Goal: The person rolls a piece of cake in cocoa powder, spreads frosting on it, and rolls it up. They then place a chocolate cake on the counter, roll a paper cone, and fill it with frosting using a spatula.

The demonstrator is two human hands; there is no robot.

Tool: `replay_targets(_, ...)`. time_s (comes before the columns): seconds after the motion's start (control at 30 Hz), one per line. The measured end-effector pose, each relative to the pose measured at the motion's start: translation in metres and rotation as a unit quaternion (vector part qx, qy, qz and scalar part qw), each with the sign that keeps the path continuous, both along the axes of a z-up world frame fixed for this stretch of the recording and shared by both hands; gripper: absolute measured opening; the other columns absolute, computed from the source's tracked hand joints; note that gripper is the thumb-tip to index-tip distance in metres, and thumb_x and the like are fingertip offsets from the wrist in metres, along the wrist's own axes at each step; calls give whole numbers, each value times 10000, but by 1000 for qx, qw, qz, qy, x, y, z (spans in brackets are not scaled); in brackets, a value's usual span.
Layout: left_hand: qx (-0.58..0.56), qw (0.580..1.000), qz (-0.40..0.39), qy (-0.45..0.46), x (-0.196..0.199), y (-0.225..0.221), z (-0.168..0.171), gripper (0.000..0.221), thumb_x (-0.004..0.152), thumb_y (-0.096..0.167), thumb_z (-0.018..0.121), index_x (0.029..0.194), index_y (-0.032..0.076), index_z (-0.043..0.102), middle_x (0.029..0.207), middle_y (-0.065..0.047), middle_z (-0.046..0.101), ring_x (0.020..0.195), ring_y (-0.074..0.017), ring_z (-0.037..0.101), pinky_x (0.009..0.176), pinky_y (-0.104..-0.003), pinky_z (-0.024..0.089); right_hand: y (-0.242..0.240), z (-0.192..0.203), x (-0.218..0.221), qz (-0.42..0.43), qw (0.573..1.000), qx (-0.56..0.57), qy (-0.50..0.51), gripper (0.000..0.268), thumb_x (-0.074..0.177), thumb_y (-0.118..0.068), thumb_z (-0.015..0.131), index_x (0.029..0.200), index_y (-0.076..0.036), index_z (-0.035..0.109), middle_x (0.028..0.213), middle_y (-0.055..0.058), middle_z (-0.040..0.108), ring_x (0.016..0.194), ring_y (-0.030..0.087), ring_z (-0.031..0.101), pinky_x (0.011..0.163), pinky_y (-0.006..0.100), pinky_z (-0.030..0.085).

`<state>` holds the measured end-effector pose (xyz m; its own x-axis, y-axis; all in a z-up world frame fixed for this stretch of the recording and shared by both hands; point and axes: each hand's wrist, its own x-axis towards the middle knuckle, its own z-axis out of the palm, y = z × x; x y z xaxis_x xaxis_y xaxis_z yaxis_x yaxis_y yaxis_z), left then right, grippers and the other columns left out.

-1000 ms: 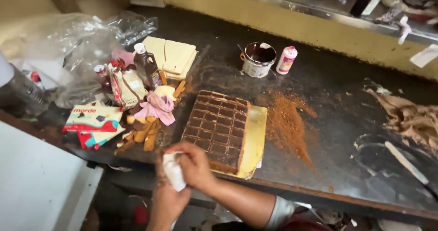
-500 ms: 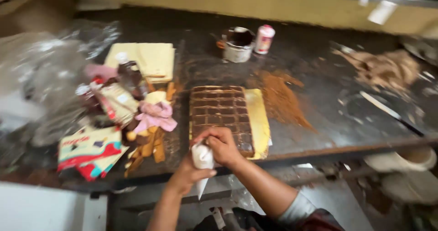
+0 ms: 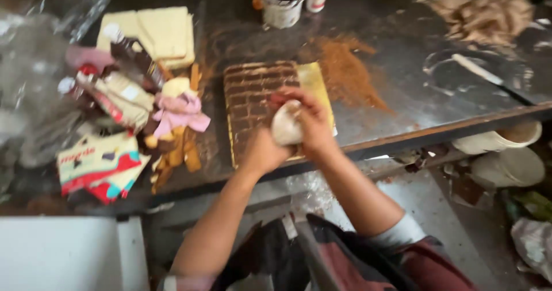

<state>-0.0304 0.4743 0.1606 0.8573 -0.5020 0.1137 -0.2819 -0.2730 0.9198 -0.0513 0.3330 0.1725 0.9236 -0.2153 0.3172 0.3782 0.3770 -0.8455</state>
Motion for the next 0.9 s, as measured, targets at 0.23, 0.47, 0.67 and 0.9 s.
replay_targets(0.23,-90,986,-140,30,10,-47,42,532,606,80,878,1106,57,700,1044,-106,786,945,-224,758,826,-368,622,-57,38,-8,-10,995,-74,-63,468,944,78,416,1347,35,651,931,117,713,913,176,701,894,332,589)
replay_targets(0.47,-401,752,-207,481,14,-61,-16,428,1105,323,617,1394,7,599,1146,-142,707,908,-242,720,665,-335,596,-73,44,-48,147,738,-626,-207,360,866,6,622,1167,-157,732,1141,80,764,1111,254,729,1022,419,567)
replay_targets(0.67,-279,757,-205,554,-21,-54,-39,530,976,215,657,1466,98,496,973,-98,645,746,-199,681,662,-382,614,-120,41,-71,144,810,-522,-225,592,764,-131,747,1319,-51,557,1424,128,575,1349,348,518,1122,526,365)
replay_targets(0.9,-182,694,-265,644,-43,-41,-33,357,1032,390,580,1244,111,514,852,-92,623,637,-227,688,590,-438,614,-150,15,-48,258,809,-527,-46,369,822,-107,813,1185,-84,748,1128,100,765,1045,288,739,904,394,577)
